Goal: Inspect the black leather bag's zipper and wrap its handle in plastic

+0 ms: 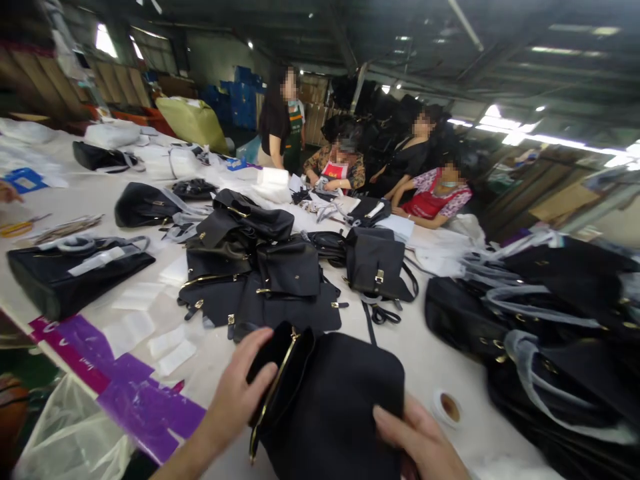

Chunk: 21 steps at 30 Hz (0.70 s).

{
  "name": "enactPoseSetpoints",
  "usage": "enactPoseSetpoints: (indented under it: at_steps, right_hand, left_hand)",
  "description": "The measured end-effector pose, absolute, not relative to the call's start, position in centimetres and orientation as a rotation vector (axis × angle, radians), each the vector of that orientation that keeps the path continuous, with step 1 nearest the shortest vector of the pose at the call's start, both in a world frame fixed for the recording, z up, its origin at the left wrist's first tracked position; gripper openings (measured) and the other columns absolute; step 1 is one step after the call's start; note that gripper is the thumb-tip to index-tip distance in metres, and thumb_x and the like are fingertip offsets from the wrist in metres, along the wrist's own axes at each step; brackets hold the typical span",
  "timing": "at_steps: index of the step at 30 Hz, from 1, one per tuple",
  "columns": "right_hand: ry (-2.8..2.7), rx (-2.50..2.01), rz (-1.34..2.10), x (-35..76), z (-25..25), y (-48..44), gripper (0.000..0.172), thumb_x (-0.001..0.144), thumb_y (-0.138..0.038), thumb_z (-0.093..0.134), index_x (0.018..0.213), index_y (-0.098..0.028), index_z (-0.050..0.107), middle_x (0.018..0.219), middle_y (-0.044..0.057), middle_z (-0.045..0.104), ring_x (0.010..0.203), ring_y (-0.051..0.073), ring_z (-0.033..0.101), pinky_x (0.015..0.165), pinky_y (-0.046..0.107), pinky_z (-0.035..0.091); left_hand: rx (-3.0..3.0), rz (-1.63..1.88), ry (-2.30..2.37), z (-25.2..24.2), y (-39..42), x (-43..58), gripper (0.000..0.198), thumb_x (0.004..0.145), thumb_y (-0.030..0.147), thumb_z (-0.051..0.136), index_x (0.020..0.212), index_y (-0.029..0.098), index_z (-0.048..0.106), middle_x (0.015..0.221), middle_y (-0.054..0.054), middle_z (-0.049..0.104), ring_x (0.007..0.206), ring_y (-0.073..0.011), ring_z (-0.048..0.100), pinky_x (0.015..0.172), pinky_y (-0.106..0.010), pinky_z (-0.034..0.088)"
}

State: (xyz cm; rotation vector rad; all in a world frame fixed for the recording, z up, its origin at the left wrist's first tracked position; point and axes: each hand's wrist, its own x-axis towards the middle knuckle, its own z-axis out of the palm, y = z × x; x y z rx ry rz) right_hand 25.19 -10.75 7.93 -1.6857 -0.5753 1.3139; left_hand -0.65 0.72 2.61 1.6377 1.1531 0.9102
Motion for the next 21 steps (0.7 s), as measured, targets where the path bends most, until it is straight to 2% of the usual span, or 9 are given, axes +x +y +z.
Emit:
enactPoseSetpoints:
  at_steps: [2, 5, 7, 9, 10, 12, 15, 18, 21]
  right_hand:
    - [-0.474, -1.504, 1.347, 23.8, 11.4, -7.8, 0.027, 0.072, -0.031, 0.073, 0.096, -0.020, 0.068, 0.076, 0.004, 0.072, 0.075, 0.023, 0.069, 0.073, 0.038, 0.058]
    - [-0.346, -1.232, 1.328, 21.4, 15.3, -2.9, 0.008, 0.071, -0.012, 0.068, 0.073, -0.016, 0.061, 0.067, 0.001, 0.068, 0.062, 0.015, 0.065, 0.067, 0.031, 0.059]
    - [-0.243, -1.146, 1.310, 19.9, 16.6, -0.5, 0.015, 0.072, -0.001, 0.057, 0.066, -0.015, 0.055, 0.063, 0.002, 0.066, 0.060, 0.015, 0.065, 0.065, 0.031, 0.060]
    - [-0.158, -1.126, 1.307, 18.4, 17.1, 1.0, 0.021, 0.071, 0.004, 0.049, 0.062, -0.015, 0.051, 0.059, 0.003, 0.063, 0.058, 0.015, 0.064, 0.062, 0.031, 0.061]
    - [-0.140, -1.124, 1.311, 17.6, 17.1, 1.3, 0.022, 0.071, 0.006, 0.047, 0.062, -0.015, 0.051, 0.057, 0.003, 0.063, 0.057, 0.015, 0.063, 0.060, 0.031, 0.061]
    - [-0.153, -1.113, 1.327, 16.3, 17.0, 1.5, 0.022, 0.070, 0.007, 0.048, 0.063, -0.014, 0.052, 0.059, 0.002, 0.064, 0.056, 0.014, 0.063, 0.057, 0.030, 0.061]
    - [-0.199, -1.106, 1.323, 15.3, 17.2, 1.1, 0.022, 0.068, 0.008, 0.050, 0.067, -0.013, 0.055, 0.064, 0.002, 0.066, 0.059, 0.015, 0.065, 0.055, 0.028, 0.062]
    - [-0.222, -1.118, 1.291, 15.9, 18.3, 0.5, 0.019, 0.068, 0.006, 0.057, 0.071, -0.013, 0.058, 0.070, 0.003, 0.068, 0.065, 0.015, 0.067, 0.059, 0.027, 0.062]
    - [-0.275, -1.060, 1.264, 18.0, 18.6, 0.2, 0.016, 0.068, 0.000, 0.066, 0.074, -0.013, 0.060, 0.079, 0.005, 0.071, 0.074, 0.016, 0.068, 0.070, 0.029, 0.063]
  left_hand:
    - [1.413, 0.715, 1.177, 0.9, 3.6, -2.5, 0.067, 0.079, 0.046, 0.058, 0.137, 0.016, 0.046, 0.146, -0.015, 0.044, 0.137, -0.0331, 0.036, 0.116, -0.052, 0.025]
    - [1.212, 0.511, 0.789, -1.6, 5.7, -4.2, 0.075, 0.080, 0.052, 0.055, 0.146, 0.022, 0.034, 0.153, -0.011, 0.035, 0.141, -0.0307, 0.030, 0.114, -0.047, 0.030]
    - [1.250, 0.548, 0.647, -2.7, 5.7, -4.4, 0.094, 0.074, 0.057, 0.064, 0.151, 0.027, 0.018, 0.159, -0.008, 0.020, 0.144, -0.0309, 0.023, 0.114, -0.044, 0.030]
    - [1.365, 0.634, 0.712, -3.4, 5.0, -3.8, 0.110, 0.065, 0.058, 0.074, 0.152, 0.028, 0.013, 0.160, -0.009, 0.016, 0.144, -0.0330, 0.021, 0.115, -0.045, 0.027]
    - [1.424, 0.692, 0.796, -3.5, 4.7, -3.1, 0.109, 0.064, 0.058, 0.076, 0.151, 0.026, 0.019, 0.159, -0.010, 0.020, 0.143, -0.0341, 0.023, 0.116, -0.046, 0.025]
    - [1.480, 0.831, 0.977, -3.1, 4.3, -1.5, 0.087, 0.069, 0.059, 0.071, 0.142, 0.022, 0.041, 0.150, -0.011, 0.039, 0.139, -0.0344, 0.032, 0.115, -0.047, 0.024]
    - [1.378, 0.837, 1.031, -1.1, 4.9, 0.5, 0.065, 0.072, 0.069, 0.060, 0.108, 0.015, 0.067, 0.110, -0.011, 0.069, 0.114, -0.0355, 0.056, 0.100, -0.045, 0.042]
    - [1.229, 0.656, 0.920, 2.1, 6.4, 1.0, 0.063, 0.065, 0.073, 0.065, 0.083, 0.013, 0.071, 0.076, -0.007, 0.071, 0.083, -0.0299, 0.064, 0.077, -0.037, 0.051]
    - [1.232, 0.531, 0.804, 4.5, 8.4, 0.8, 0.055, 0.065, 0.066, 0.072, 0.081, 0.013, 0.070, 0.075, -0.005, 0.070, 0.074, -0.0223, 0.063, 0.069, -0.029, 0.048]
